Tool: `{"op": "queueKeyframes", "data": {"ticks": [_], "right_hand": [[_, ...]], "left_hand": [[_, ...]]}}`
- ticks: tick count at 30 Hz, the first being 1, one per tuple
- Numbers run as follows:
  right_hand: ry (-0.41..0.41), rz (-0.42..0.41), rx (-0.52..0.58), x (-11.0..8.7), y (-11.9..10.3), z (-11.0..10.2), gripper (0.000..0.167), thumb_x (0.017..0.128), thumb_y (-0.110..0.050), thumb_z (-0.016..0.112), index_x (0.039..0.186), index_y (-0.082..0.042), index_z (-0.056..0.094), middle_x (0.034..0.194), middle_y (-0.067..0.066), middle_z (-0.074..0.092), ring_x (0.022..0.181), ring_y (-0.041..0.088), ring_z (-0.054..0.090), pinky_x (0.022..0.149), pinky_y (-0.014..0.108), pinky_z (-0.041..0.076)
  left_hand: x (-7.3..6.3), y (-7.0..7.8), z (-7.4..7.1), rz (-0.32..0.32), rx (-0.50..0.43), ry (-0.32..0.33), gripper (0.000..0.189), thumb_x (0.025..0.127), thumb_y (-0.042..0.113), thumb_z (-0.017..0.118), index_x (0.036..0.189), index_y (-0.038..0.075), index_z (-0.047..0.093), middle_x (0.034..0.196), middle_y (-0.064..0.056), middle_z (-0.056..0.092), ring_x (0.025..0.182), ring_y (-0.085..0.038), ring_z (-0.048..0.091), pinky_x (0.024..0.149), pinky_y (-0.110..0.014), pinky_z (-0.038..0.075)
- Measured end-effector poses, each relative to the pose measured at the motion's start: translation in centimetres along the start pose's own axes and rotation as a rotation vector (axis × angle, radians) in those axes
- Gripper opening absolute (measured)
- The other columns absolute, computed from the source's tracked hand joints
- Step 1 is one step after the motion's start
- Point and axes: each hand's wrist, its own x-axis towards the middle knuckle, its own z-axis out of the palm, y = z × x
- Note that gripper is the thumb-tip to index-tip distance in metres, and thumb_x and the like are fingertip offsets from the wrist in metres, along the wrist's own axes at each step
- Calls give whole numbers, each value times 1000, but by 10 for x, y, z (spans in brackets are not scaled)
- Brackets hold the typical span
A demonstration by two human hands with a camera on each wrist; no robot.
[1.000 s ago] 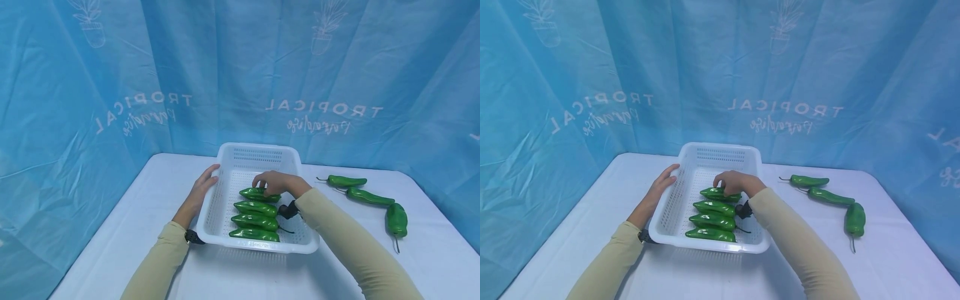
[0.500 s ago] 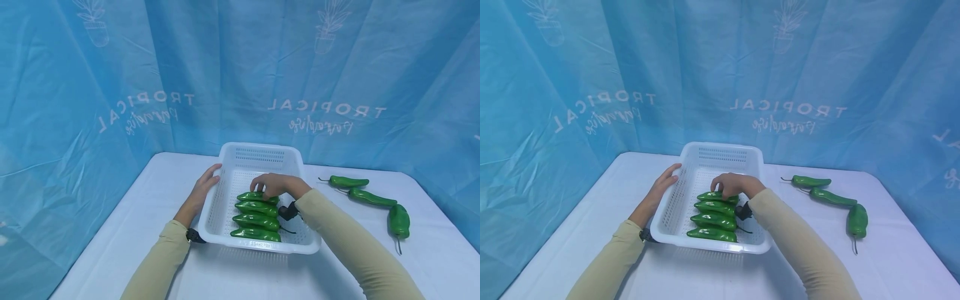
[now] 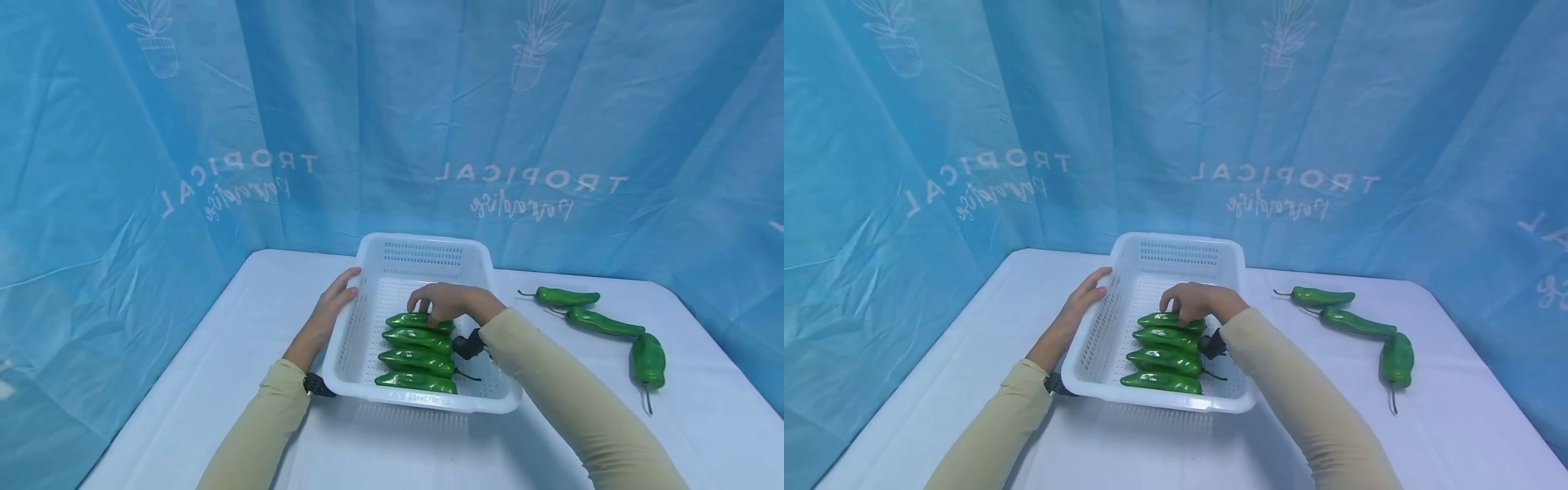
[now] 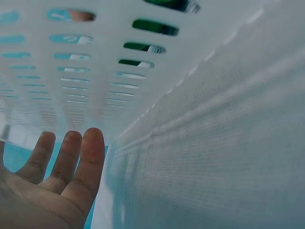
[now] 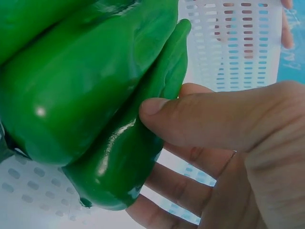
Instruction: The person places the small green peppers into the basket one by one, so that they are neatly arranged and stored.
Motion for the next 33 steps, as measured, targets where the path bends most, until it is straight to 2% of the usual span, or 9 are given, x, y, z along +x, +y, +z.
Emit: {"op": "queueKeyframes", "data": {"ticks": [4,7,11,14,17,21,27,33], "right_hand": [[-17,10,14,0,1,0,49,83,6,63,123,-22,63,127,11,65,117,25,60,95,40,56],[-26,0,22,-4,1,-2,51,84,4,64,128,-22,62,136,13,61,127,30,56,100,44,54],[-24,-77,-18,-18,-2,-10,49,91,-4,63,137,-18,56,146,17,52,136,39,49,106,49,49],[8,-153,-80,-36,-5,-16,46,96,-8,61,140,-15,53,148,17,51,135,41,50,107,50,49],[68,-182,-113,-56,-5,-19,43,97,-9,60,140,-14,54,147,13,53,133,38,53,105,49,51],[186,-172,-120,-83,4,-16,41,97,-11,62,137,-15,57,143,8,57,130,35,56,102,51,52],[382,-163,-116,-131,21,-11,38,94,-10,65,132,-12,61,137,11,61,126,35,58,98,57,54],[533,-137,-142,-184,48,-9,38,92,-10,69,129,-11,62,132,11,64,124,36,59,95,57,54]], "left_hand": [[0,0,1,-1,-2,6,52,102,38,45,153,37,30,155,-6,40,130,-41,53,92,-48,58],[0,-1,1,-8,-4,13,53,102,37,45,152,37,30,154,-6,41,130,-40,53,93,-48,58],[-1,-1,0,-11,5,23,53,102,38,45,153,37,30,154,-7,40,130,-40,53,92,-49,58],[-1,-1,-1,-11,16,25,53,102,38,44,153,37,30,154,-7,40,130,-41,53,92,-49,58],[-1,-2,-2,-13,23,21,52,102,39,44,153,38,29,155,-6,40,131,-41,53,92,-50,58],[0,-2,-3,-13,24,11,53,103,40,43,153,38,29,156,-7,39,132,-42,52,92,-50,58],[0,-1,-2,-10,31,9,52,103,40,43,153,38,29,155,-7,40,131,-42,53,91,-50,59],[1,0,0,-11,38,6,52,103,41,43,152,39,29,153,-7,42,129,-42,55,89,-48,60]]}}
